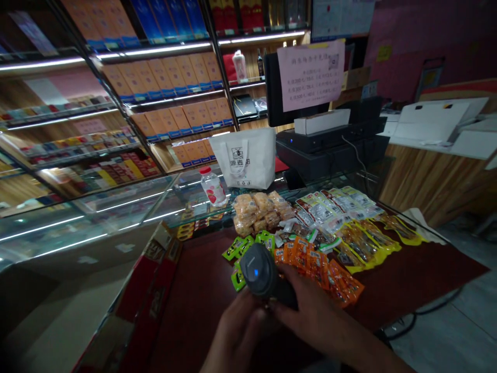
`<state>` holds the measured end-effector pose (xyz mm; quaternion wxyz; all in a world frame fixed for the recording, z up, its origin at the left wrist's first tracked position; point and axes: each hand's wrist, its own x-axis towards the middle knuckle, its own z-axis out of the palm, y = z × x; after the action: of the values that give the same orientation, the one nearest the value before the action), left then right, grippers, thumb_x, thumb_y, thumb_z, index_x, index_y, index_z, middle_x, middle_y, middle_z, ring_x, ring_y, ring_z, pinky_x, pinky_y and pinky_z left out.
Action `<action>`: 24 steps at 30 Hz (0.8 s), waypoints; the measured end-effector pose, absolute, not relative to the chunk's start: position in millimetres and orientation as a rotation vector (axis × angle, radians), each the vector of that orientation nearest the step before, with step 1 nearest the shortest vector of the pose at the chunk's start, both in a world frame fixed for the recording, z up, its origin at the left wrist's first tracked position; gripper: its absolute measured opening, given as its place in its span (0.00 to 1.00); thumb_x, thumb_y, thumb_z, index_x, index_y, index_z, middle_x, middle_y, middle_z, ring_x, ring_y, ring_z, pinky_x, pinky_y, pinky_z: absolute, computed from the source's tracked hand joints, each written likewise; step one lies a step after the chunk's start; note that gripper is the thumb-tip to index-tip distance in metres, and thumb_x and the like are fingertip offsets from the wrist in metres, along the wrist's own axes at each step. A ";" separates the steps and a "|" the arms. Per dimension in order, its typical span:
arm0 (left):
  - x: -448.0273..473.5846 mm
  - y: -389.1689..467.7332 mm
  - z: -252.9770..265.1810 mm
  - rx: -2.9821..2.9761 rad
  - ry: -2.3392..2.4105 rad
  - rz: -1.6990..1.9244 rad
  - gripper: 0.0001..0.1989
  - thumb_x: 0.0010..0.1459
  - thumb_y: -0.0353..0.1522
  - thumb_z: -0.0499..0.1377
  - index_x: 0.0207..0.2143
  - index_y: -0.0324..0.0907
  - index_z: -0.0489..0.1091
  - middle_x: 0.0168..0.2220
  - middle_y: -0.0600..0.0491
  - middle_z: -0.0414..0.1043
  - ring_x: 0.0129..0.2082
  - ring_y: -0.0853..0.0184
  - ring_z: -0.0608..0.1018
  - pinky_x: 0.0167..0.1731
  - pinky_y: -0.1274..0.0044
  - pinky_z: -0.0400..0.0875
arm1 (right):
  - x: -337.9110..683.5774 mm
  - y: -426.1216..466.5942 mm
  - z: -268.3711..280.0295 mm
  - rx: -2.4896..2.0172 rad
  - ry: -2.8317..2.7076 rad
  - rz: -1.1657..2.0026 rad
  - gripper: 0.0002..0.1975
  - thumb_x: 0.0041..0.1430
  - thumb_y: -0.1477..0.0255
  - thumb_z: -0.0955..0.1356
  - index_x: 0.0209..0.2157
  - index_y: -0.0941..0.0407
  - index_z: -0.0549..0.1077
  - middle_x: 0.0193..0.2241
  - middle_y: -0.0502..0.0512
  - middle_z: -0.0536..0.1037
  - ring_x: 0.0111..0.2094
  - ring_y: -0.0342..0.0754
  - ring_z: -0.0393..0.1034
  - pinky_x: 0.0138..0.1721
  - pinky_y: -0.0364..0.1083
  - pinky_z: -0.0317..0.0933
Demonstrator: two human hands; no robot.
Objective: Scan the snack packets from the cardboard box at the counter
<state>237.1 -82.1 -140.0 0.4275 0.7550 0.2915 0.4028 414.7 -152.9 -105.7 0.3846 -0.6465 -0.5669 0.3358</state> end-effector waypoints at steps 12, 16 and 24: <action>231.4 27.9 -156.9 2.546 1.392 0.346 0.18 0.60 0.42 0.60 0.43 0.36 0.76 0.41 0.40 0.77 0.45 0.53 0.77 0.46 0.68 0.69 | 420.9 -94.4 -84.9 -1.466 -1.113 0.897 0.15 0.55 0.58 0.71 0.37 0.54 0.70 0.17 0.42 0.70 0.19 0.43 0.64 0.22 0.42 0.58; 227.4 33.8 -169.3 2.321 1.368 0.535 0.25 0.52 0.34 0.67 0.52 0.37 0.72 0.50 0.40 0.76 0.50 0.54 0.76 0.51 0.69 0.67 | 415.3 -74.1 -101.6 -1.462 -1.106 0.942 0.15 0.55 0.59 0.72 0.37 0.54 0.70 0.15 0.42 0.70 0.17 0.43 0.64 0.20 0.41 0.57; 216.8 54.5 -183.9 1.616 1.139 1.030 0.13 0.48 0.34 0.64 0.37 0.38 0.78 0.32 0.49 0.80 0.31 0.61 0.78 0.34 0.73 0.71 | 405.9 -57.4 -119.8 -1.457 -1.109 0.986 0.15 0.56 0.59 0.70 0.39 0.54 0.69 0.18 0.42 0.71 0.17 0.42 0.64 0.21 0.42 0.59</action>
<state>216.8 54.5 -183.9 0.4405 0.6507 0.4586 0.4150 405.9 -57.4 -119.8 0.5065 -0.6041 -0.4598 0.4088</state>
